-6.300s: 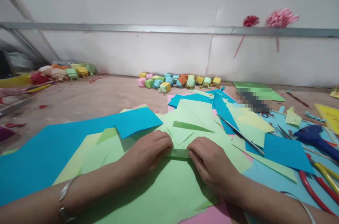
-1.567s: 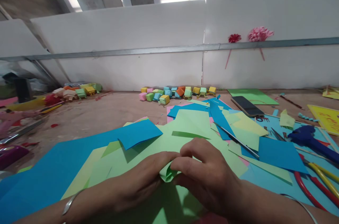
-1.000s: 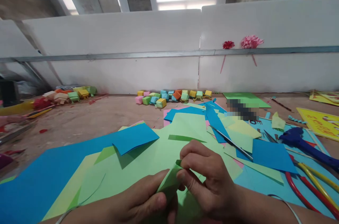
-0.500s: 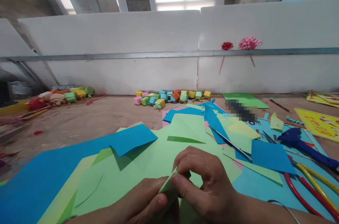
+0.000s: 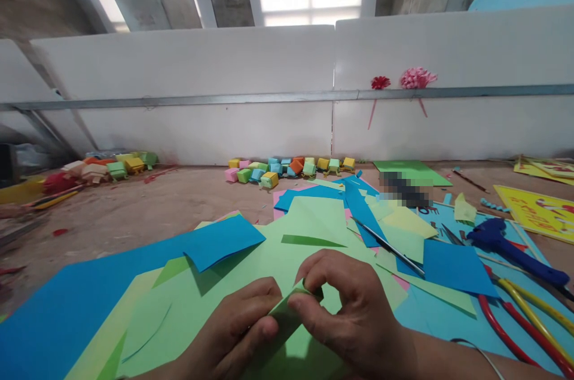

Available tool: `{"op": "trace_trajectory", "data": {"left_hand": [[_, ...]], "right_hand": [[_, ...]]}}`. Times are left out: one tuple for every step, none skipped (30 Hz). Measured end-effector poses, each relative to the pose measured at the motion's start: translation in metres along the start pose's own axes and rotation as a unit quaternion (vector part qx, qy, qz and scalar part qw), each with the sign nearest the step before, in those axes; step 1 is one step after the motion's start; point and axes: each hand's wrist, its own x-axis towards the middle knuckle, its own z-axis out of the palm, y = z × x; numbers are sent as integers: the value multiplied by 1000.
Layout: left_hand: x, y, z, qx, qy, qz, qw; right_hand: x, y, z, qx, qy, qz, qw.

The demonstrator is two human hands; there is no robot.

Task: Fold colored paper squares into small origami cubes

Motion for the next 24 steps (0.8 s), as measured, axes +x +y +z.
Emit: {"op": "trace_trajectory", "data": {"left_hand": [[0,0,0,0,-3,1,1000],[0,0,0,3,-7,1,1000],[1,0,-1,8,-10,1,1000],[1,0,-1,14,-10,-1,1000],[2,0,-1,19,-10,-2,1000],[2,1,-1,22,-10,-3,1000],[3,1,-1,26,-9,-4,1000],[3,2,-1,30,-9,-4,1000],[3,2,-1,33,-9,-4,999],[4,2,-1,38,-9,-4,999],[3,1,0,42,-10,-4,999],[3,1,0,47,-12,-3,999],[3,0,1,49,-15,-1,999],[2,-1,1,50,-17,1,999],[1,-1,1,49,-20,5,999],[1,-2,1,47,-23,6,999],[1,-1,0,43,-26,8,999],[1,-1,0,40,-27,9,999],[2,0,-1,37,-29,8,999],[2,1,-2,34,-31,6,999],[3,1,-3,32,-33,4,999],[4,1,-4,31,-34,3,999],[5,1,-5,32,-35,2,999],[5,1,-5,36,-36,0,999]], "right_hand": [[0,0,1,2,2,1,1000],[-1,1,1,7,5,5,1000],[-2,1,2,15,13,11,1000],[-2,1,3,25,23,19,999],[-3,1,3,34,32,27,999],[-4,1,3,41,40,35,998],[-4,0,3,44,43,43,997],[-5,0,3,43,39,48,997],[-5,-1,2,37,28,50,998],[-6,-2,1,31,17,50,998],[-6,-2,0,26,8,50,998],[-6,-3,-1,23,2,49,999],[-7,-4,-2,24,-4,49,999],[-8,-5,-3,32,-8,55,998],[-8,-6,-3,47,-10,70,996],[-9,-6,-4,67,-11,90,994],[-9,-6,-4,91,-12,115,989],[-9,-6,-4,114,-12,139,984],[-8,-5,-4,133,-10,158,978],[-7,-5,-4,145,-8,170,975],[-5,-4,-5,149,-8,178,973],[-3,-4,-5,146,-12,185,972],[0,-4,-5,134,-21,193,972],[3,-4,-5,114,-38,199,973]]}}
